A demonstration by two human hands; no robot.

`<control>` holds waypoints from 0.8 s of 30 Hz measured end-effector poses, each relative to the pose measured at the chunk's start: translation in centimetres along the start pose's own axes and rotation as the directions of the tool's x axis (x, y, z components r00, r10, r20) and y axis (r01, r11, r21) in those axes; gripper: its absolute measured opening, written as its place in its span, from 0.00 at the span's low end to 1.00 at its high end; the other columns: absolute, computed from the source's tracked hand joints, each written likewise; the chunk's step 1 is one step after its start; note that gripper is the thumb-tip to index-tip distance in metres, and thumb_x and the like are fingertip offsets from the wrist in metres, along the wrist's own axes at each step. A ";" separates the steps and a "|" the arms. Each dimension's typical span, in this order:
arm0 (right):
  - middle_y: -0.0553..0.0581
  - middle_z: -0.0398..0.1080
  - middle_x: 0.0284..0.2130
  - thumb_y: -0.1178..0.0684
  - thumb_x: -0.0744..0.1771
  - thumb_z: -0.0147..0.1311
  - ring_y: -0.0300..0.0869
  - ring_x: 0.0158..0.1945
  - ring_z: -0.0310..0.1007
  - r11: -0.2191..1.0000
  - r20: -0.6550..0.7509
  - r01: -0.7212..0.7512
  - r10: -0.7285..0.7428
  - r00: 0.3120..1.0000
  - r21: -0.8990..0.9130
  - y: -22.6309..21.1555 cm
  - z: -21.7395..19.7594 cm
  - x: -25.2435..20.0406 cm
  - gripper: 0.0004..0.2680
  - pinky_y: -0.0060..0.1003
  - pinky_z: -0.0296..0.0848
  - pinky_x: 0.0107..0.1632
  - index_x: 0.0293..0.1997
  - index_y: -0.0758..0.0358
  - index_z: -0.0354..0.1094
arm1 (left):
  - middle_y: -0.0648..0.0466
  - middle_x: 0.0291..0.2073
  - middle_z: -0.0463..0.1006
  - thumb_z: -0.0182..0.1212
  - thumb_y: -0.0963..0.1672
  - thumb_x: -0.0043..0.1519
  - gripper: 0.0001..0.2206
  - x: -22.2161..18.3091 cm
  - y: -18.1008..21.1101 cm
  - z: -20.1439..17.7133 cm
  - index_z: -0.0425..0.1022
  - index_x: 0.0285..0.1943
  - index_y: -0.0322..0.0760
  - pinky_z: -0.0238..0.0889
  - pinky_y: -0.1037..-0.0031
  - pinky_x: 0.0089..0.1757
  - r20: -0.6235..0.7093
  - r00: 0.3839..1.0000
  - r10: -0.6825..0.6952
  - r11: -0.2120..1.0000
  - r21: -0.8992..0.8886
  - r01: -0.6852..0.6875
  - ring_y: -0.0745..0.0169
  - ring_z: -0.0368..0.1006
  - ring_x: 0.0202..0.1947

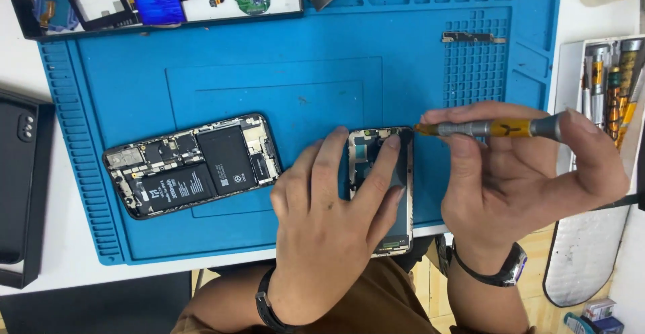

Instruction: Disassembling a smartphone to access internal components using precision screwdrivers and tweezers on a repair mat.

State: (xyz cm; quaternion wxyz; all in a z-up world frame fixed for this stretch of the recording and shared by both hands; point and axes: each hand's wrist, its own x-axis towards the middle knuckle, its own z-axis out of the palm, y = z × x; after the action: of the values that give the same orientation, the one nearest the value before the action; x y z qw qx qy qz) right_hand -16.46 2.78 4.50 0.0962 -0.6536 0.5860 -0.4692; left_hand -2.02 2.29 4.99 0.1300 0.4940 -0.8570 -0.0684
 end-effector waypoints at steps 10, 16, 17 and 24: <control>0.68 0.59 0.28 0.68 0.70 0.42 0.64 0.37 0.71 0.999 0.062 -0.024 0.026 0.998 -0.032 0.2 0.9 0.0 0.20 0.57 0.80 0.48 0.63 0.47 0.37 | 0.50 0.53 0.68 0.48 0.56 0.64 0.17 0.0 -0.8 1.0 0.66 0.60 0.58 0.58 0.68 0.41 0.005 1.000 -0.030 0.997 -0.073 0.030 0.54 0.65 0.49; 0.73 0.59 0.29 0.71 0.69 0.45 0.63 0.34 0.72 0.996 0.040 0.050 -0.048 0.998 -0.072 0.6 1.1 0.2 0.21 0.53 0.78 0.41 0.61 0.53 0.38 | 0.51 0.53 0.68 0.47 0.55 0.65 0.16 -0.1 -0.8 1.3 0.67 0.60 0.59 0.58 0.66 0.42 0.006 0.999 -0.040 0.994 -0.103 0.040 0.54 0.66 0.49; 0.75 0.59 0.29 0.72 0.68 0.45 0.63 0.34 0.71 0.996 0.051 0.060 -0.057 0.997 -0.070 0.6 1.1 0.2 0.22 0.54 0.78 0.41 0.62 0.53 0.38 | 0.51 0.53 0.68 0.47 0.55 0.65 0.16 -0.2 -0.8 1.4 0.67 0.59 0.59 0.58 0.66 0.42 0.003 0.999 -0.052 0.993 -0.107 0.052 0.54 0.67 0.49; 0.77 0.55 0.44 0.69 0.65 0.59 0.62 0.41 0.70 0.970 0.261 0.224 -0.193 0.946 -0.093 1.3 -0.9 0.3 0.30 0.48 0.77 0.47 0.64 0.46 0.36 | 0.51 0.54 0.67 0.50 0.55 0.65 0.16 -0.1 -1.0 1.3 0.67 0.60 0.59 0.58 0.67 0.43 0.013 0.999 -0.034 0.993 -0.109 0.036 0.55 0.66 0.50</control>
State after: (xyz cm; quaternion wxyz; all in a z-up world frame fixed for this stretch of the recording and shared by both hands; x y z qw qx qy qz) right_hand -18.07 2.55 4.23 0.0791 -0.7704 0.5243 -0.3540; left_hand -1.52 1.89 3.47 0.1508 0.5007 -0.8439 -0.1202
